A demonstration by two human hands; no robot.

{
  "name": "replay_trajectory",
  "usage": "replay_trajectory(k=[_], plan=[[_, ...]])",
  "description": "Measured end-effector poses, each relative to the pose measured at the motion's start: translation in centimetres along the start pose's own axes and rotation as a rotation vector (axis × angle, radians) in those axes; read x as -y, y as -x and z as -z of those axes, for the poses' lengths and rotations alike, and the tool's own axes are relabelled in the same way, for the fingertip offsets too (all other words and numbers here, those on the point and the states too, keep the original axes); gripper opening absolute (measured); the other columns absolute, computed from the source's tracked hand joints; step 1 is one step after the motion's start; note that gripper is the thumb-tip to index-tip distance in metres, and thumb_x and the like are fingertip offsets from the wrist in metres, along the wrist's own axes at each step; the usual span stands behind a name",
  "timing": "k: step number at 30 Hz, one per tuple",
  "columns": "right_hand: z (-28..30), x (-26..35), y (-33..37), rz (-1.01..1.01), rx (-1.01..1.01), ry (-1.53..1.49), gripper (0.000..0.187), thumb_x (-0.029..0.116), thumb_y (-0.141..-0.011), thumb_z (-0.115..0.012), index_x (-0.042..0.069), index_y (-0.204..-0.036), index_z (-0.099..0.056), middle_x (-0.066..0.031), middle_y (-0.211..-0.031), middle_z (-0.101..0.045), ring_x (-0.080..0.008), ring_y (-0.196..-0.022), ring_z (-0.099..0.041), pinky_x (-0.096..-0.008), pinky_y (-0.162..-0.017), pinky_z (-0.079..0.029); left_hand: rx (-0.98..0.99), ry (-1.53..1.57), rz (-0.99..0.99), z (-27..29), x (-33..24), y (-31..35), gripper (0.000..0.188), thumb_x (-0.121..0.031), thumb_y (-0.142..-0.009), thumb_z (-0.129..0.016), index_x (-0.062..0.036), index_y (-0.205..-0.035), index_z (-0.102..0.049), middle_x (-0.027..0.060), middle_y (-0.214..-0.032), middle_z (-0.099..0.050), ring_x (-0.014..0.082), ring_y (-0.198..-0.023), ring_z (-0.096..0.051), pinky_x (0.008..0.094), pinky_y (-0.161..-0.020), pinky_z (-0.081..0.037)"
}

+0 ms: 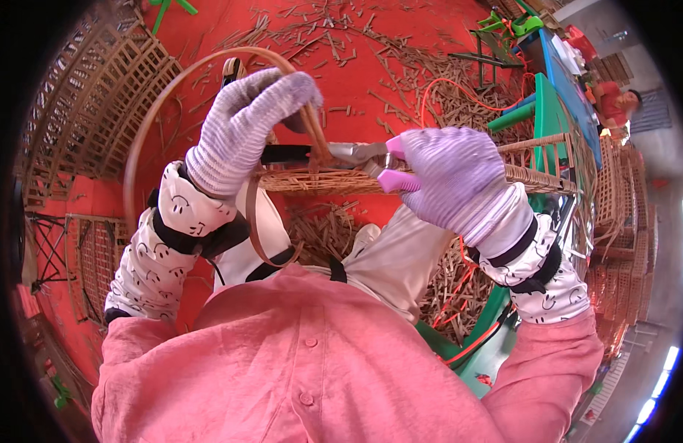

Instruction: The recorder is weaving bamboo strips onto a wooden frame and securing them with a staple gun and scissors.

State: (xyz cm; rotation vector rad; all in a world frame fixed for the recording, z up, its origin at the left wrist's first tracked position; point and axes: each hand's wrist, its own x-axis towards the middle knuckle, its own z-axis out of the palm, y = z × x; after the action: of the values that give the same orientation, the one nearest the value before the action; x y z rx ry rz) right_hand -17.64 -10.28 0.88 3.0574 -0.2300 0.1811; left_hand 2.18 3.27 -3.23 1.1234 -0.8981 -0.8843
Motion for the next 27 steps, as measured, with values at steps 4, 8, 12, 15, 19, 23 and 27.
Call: replay_trajectory(k=[4,8,12,15,19,23,27], plan=[[1.9,0.1,4.5,-0.252,-0.114,-0.441,0.037,0.025,-0.074,-0.067,0.005,-0.104,-0.056,-0.011,-0.094,-0.061,-0.0242,-0.082,-0.062,-0.0343,-0.071,-0.049,0.106,-0.235,-0.188,-0.3,-0.5,0.4,0.021,-0.02,-0.088,-0.058,0.0005,-0.089,-0.064,0.0058,-0.081,-0.064,0.0136,-0.074,-0.06,0.0256,-0.063,-0.047],[1.3,1.7,7.3,0.047,-0.18,-0.972,0.056,0.029,-0.079,-0.063,0.0,-0.123,-0.044,-0.0132,-0.118,-0.05,-0.0332,-0.115,-0.048,-0.0389,-0.087,-0.045,0.479,-0.52,-0.202,-4.3,-2.3,1.5,0.027,-0.016,-0.086,-0.058,-0.0011,-0.065,-0.052,0.0091,-0.053,-0.052,0.0226,-0.047,-0.053,0.0351,-0.044,-0.038],[-0.3,6.2,9.0,-0.109,-0.126,-1.285,0.069,0.018,-0.066,-0.068,0.0,-0.127,-0.04,-0.0155,-0.121,-0.048,-0.032,-0.112,-0.048,-0.0379,-0.094,-0.04,0.68,-0.768,-0.457,-7.4,0.8,3.7,0.017,-0.017,-0.063,-0.069,-0.0111,-0.078,-0.065,0.0109,-0.063,-0.057,0.0323,-0.059,-0.056,0.0415,-0.051,-0.042],[-1.8,7.3,14.0,-0.457,-0.46,-1.494,0.083,0.026,-0.065,-0.077,0.0,-0.133,-0.037,-0.0117,-0.124,-0.048,-0.0221,-0.109,-0.051,-0.0343,-0.093,-0.04,0.814,-0.89,-0.508,-8.9,0.7,3.2,0.015,-0.019,-0.082,-0.06,-0.005,-0.078,-0.061,0.0115,-0.068,-0.059,0.033,-0.061,-0.056,0.0408,-0.057,-0.044],[-3.6,5.5,23.0,-0.851,-1.455,-1.568,0.042,0.001,-0.063,-0.074,0.008,-0.097,-0.05,-0.0003,-0.092,-0.048,-0.0117,-0.07,-0.052,-0.0232,-0.062,-0.045,0.704,-0.859,-0.509,-9.3,-0.7,2.1,0.027,-0.025,-0.09,-0.053,-0.0021,-0.076,-0.057,0.0114,-0.066,-0.056,0.0297,-0.061,-0.054,0.0369,-0.059,-0.042],[-4.5,2.0,34.9,-1.32,-1.631,-1.047,0.028,0.024,-0.072,-0.071,0.008,-0.085,-0.053,-0.0016,-0.067,-0.053,-0.0122,-0.048,-0.049,-0.025,-0.042,-0.04,0.495,-0.909,-0.417,-5.4,-1.3,1.3,0.028,-0.024,-0.091,-0.053,0.0017,-0.079,-0.056,0.01,-0.067,-0.055,0.0225,-0.06,-0.053,0.0329,-0.059,-0.042],[-3.5,-0.4,43.9,-2.062,-0.993,-0.727,0.054,0.053,-0.074,-0.062,0.006,-0.101,-0.058,-0.0055,-0.062,-0.051,-0.0153,-0.042,-0.048,-0.0282,-0.041,-0.042,0.366,-0.762,-0.35,-3.0,0.5,0.3,0.027,-0.022,-0.096,-0.045,0.0,-0.082,-0.053,0.0031,-0.067,-0.05,0.0111,-0.062,-0.044,0.0265,-0.057,-0.037]])
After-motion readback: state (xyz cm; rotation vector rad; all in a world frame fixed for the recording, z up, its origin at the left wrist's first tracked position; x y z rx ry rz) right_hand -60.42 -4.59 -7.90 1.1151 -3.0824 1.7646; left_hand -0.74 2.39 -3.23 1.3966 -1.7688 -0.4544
